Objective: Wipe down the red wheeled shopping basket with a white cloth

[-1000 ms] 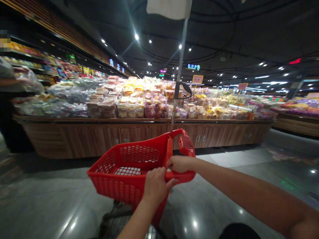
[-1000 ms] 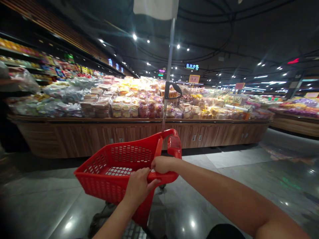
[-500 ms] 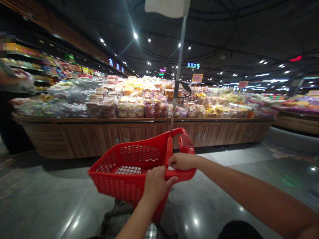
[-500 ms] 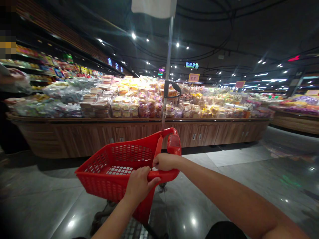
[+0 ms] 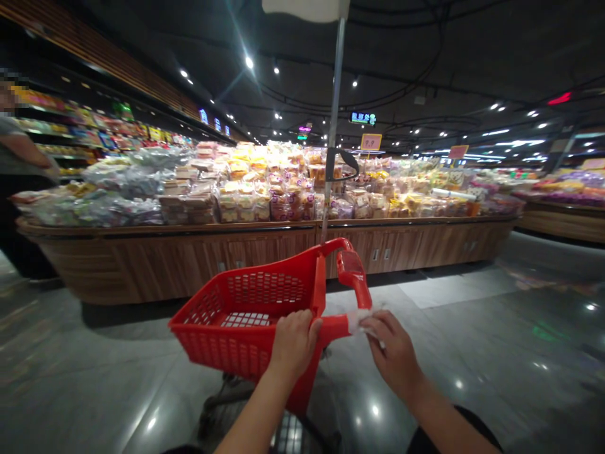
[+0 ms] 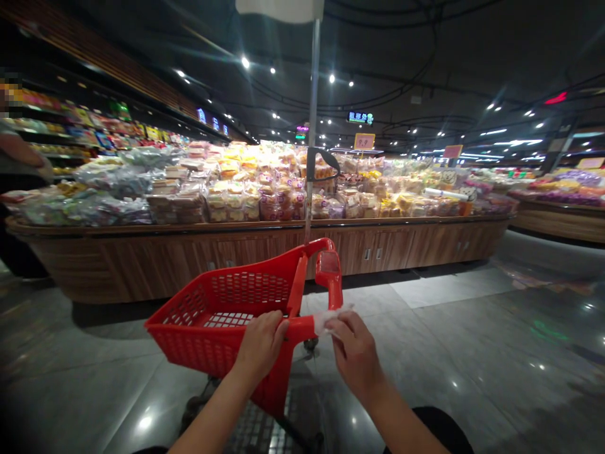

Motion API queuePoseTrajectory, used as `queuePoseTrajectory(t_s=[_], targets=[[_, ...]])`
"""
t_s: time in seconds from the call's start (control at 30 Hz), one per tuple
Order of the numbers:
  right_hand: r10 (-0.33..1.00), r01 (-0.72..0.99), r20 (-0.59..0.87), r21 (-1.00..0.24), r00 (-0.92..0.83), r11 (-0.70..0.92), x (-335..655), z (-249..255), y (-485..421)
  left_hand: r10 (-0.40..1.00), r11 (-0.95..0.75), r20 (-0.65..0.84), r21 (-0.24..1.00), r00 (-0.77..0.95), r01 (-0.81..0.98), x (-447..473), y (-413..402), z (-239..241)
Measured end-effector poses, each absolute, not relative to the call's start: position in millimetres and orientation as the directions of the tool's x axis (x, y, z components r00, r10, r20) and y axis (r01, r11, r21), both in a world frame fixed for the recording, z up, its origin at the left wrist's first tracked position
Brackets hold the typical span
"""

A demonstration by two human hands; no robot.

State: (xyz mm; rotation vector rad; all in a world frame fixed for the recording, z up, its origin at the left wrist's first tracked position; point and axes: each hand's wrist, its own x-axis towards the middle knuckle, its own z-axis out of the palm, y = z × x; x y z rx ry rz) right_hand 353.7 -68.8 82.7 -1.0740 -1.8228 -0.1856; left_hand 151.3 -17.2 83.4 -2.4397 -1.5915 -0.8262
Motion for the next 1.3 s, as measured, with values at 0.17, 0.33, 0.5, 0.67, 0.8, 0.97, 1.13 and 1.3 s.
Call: queuePoseTrajectory(t_s=[0.17,0.33,0.5,0.67,0.8,0.97,1.13,1.3], targets=[[0.593,0.663,0.795,-0.513,0.127,0.545,321,54,-65,0.816,-0.424,0.507,0.199,0.278,0.883,153,-18,82],[0.574,0.618,0.814,-0.495,0.085,0.610,309,42,-67,0.801,-0.435,0.524,0.175,0.291,0.883,150,-18,79],[0.593,0.582,0.776,-0.590,0.217,0.559,335,79,-60,0.771,-0.438,0.563,0.130,0.298,0.889,147,-14,73],[0.790,0.694,0.607,-0.604,0.083,0.392,368,125,-12,0.758,-0.435,0.586,0.129,0.286,0.891,148,-14,69],[0.838,0.775,0.546,-0.527,-0.005,0.348,382,139,5,0.744,-0.415,0.619,0.132,0.252,0.900,145,-16,67],[0.821,0.623,0.460,-0.544,-0.338,0.562,375,143,-33,0.716,-0.433,0.656,0.150,0.238,0.889,128,-16,64],[0.786,0.665,0.502,-0.452,-0.362,0.595,370,144,-21,0.682,-0.478,0.691,0.173,0.239,0.861,111,-14,61],[0.726,0.833,0.667,-0.300,-0.166,0.465,369,137,9,0.654,-0.539,0.707,0.187,0.269,0.821,97,-9,59]])
